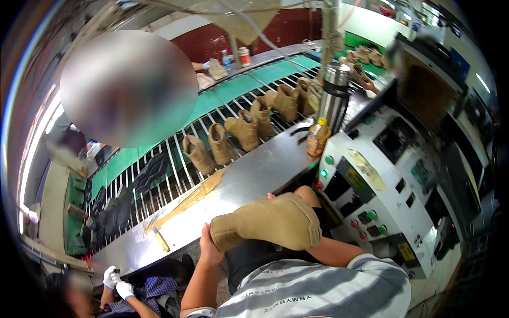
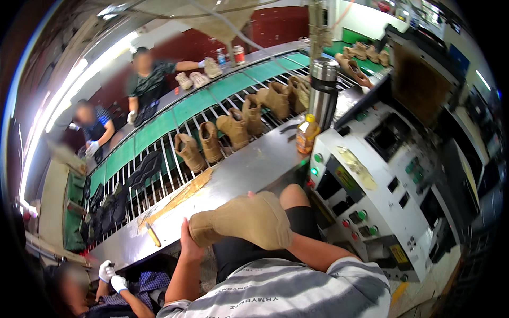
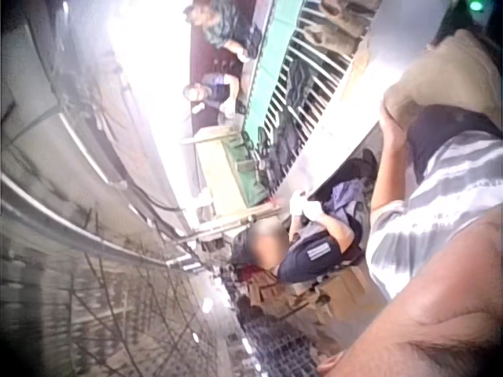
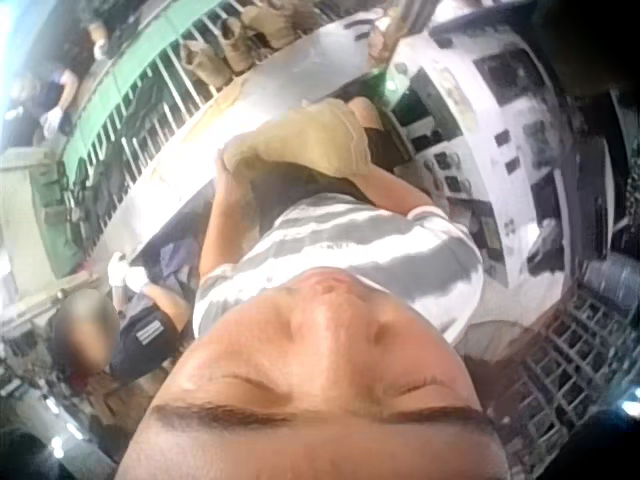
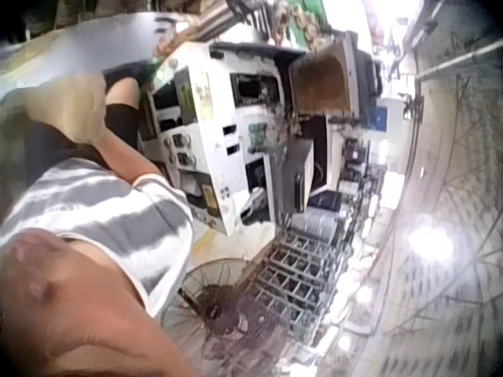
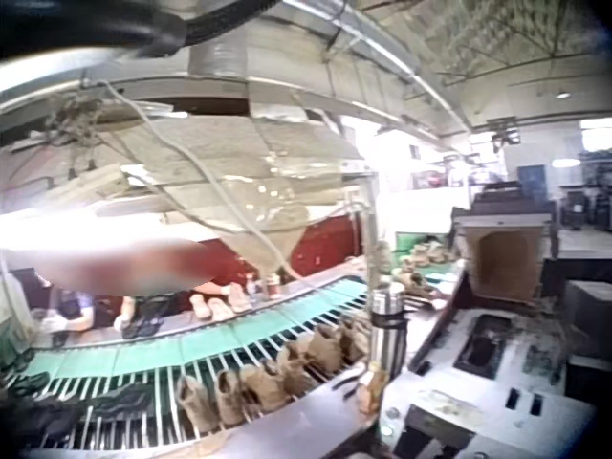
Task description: The person takes shoe uppers from a conveyor belt, places them into a heating machine to soften materials, and returns them to the conveyor.
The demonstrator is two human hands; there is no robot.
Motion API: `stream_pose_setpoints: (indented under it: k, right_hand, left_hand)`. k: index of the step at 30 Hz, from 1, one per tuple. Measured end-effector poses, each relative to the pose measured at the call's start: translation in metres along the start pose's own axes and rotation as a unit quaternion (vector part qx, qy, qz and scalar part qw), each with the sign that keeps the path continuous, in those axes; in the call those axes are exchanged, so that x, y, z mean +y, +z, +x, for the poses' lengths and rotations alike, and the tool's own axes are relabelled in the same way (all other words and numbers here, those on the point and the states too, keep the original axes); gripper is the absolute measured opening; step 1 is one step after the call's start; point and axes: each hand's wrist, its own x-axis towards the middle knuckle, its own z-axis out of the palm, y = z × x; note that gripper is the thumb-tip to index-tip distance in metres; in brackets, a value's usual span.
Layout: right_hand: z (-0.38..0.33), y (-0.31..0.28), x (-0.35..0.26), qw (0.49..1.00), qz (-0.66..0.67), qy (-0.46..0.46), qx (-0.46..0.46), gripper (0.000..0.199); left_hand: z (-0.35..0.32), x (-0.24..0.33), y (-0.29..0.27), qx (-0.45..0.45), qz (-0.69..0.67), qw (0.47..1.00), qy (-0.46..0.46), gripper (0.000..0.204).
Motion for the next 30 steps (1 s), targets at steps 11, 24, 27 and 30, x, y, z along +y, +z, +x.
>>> stream_pose_setpoints:
  k: [11,24,27,30]
  right_hand:
    - [-0.048,-0.039,-0.082,0.933,-0.297,-0.108,0.175,0.071]
    - [-0.067,-0.124,-0.124,0.929,-0.346,0.126,0.031,0.102]
    - [-0.070,-0.134,-0.097,0.954,-0.253,0.136,0.084,0.121]
    - [-0.069,-0.154,-0.088,0.954,-0.224,0.170,0.102,0.130]
  left_hand:
    - [0.062,-0.012,0.028,-0.290,0.444,0.844,0.086,0.040]
    - [0.065,-0.160,0.119,-0.164,-0.111,0.962,-0.187,0.058]
    - [0.077,-0.178,0.125,-0.197,-0.128,0.950,-0.204,0.056]
    - [0.092,-0.178,0.143,-0.210,-0.111,0.943,-0.232,0.056]
